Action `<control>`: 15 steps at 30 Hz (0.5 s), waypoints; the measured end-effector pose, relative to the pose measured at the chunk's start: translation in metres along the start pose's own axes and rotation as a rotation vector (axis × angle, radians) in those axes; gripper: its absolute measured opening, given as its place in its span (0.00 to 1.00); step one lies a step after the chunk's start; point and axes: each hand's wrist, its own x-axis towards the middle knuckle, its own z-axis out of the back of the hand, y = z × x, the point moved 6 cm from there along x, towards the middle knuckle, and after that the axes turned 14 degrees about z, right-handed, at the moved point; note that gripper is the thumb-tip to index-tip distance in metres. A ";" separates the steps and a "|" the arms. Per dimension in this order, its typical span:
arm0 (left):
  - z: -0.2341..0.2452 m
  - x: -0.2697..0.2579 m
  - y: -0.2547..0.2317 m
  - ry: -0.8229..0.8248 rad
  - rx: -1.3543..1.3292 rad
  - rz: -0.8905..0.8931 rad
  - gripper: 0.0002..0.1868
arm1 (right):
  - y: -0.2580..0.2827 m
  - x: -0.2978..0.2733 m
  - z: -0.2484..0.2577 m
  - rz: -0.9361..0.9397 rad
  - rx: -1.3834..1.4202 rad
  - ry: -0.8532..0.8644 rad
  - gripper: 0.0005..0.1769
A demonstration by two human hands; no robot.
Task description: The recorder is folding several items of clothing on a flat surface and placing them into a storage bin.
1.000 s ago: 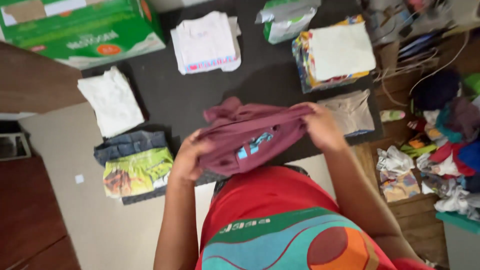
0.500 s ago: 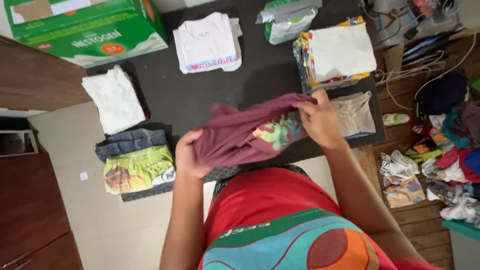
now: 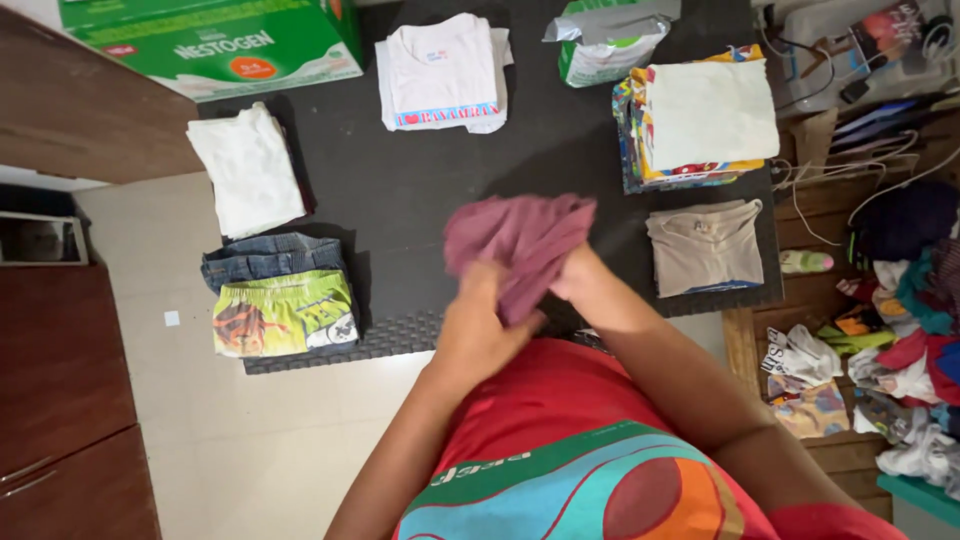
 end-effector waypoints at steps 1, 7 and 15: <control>-0.003 -0.003 0.009 -0.003 0.001 0.004 0.29 | -0.007 -0.002 0.001 -0.002 0.004 0.003 0.29; -0.013 -0.023 0.058 0.116 -0.040 0.333 0.16 | -0.058 -0.033 0.011 -0.006 0.276 -0.024 0.29; -0.013 -0.019 0.076 0.109 -0.749 0.569 0.17 | -0.113 -0.073 0.020 -0.137 0.251 0.020 0.27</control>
